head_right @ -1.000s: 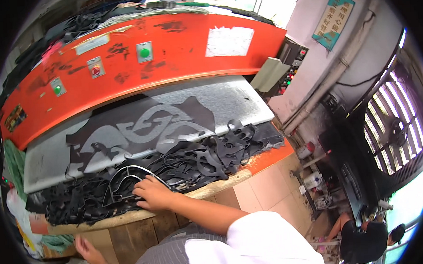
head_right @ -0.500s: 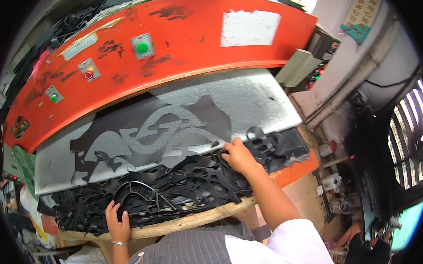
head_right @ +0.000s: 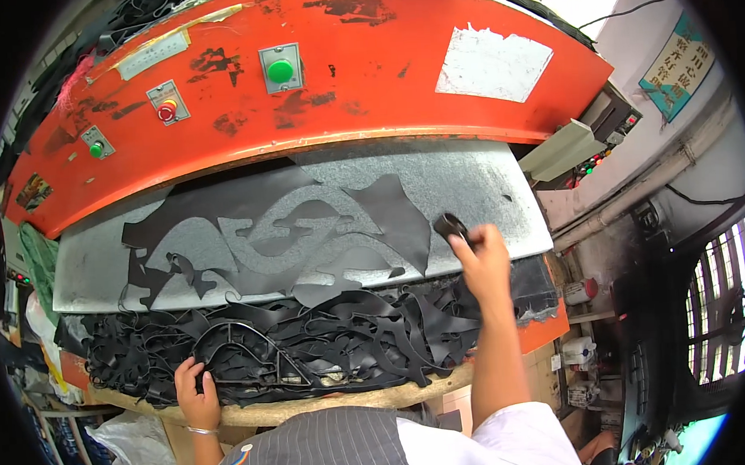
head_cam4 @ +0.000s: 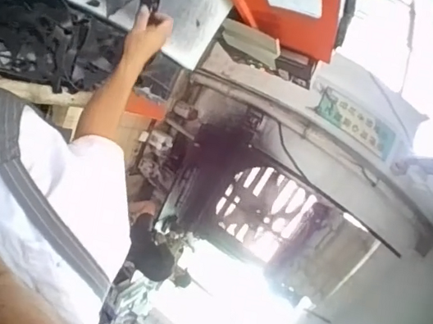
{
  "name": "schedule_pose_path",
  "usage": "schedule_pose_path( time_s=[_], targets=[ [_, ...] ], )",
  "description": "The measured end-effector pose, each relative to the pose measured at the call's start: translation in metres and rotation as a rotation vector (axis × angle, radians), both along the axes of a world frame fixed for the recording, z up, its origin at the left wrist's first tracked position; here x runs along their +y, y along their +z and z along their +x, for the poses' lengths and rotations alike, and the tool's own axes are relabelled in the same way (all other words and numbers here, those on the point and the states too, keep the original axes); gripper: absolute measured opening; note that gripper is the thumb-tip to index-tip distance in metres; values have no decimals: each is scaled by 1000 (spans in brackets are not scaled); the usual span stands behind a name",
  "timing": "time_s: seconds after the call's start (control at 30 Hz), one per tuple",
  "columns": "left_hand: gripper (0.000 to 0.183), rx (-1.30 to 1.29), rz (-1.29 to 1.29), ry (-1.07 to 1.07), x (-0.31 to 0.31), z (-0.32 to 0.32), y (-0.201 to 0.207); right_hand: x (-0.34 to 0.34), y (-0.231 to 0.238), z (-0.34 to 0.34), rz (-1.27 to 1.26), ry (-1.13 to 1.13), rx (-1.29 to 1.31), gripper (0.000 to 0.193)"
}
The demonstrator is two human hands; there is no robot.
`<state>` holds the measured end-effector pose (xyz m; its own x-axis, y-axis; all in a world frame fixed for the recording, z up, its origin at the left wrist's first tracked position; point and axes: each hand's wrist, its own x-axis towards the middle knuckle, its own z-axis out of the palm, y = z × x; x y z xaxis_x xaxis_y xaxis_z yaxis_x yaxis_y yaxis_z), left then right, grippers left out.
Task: Cutting shoe components from a sheet of material using a hydraulic press and a metal die.
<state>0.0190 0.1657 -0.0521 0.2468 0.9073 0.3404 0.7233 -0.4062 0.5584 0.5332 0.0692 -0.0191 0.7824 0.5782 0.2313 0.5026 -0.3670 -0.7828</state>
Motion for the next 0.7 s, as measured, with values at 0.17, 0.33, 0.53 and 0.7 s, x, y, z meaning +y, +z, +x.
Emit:
schedule_pose_path(
  time_s=[0.17,0.33,0.53,0.7],
  targets=[
    [18,-24,-25,-18,4,1,-1,69,-31,-26,14,72,-241,45],
    [16,-23,-62,6,4,-3,3,52,-69,-31,-172,118,-466,54],
    [15,-38,-88,-14,10,-3,0,33,-73,-26,-59,189,-332,55],
    [16,-24,-79,-38,16,-1,1,30,-75,-23,3,238,-300,52]
  ],
)
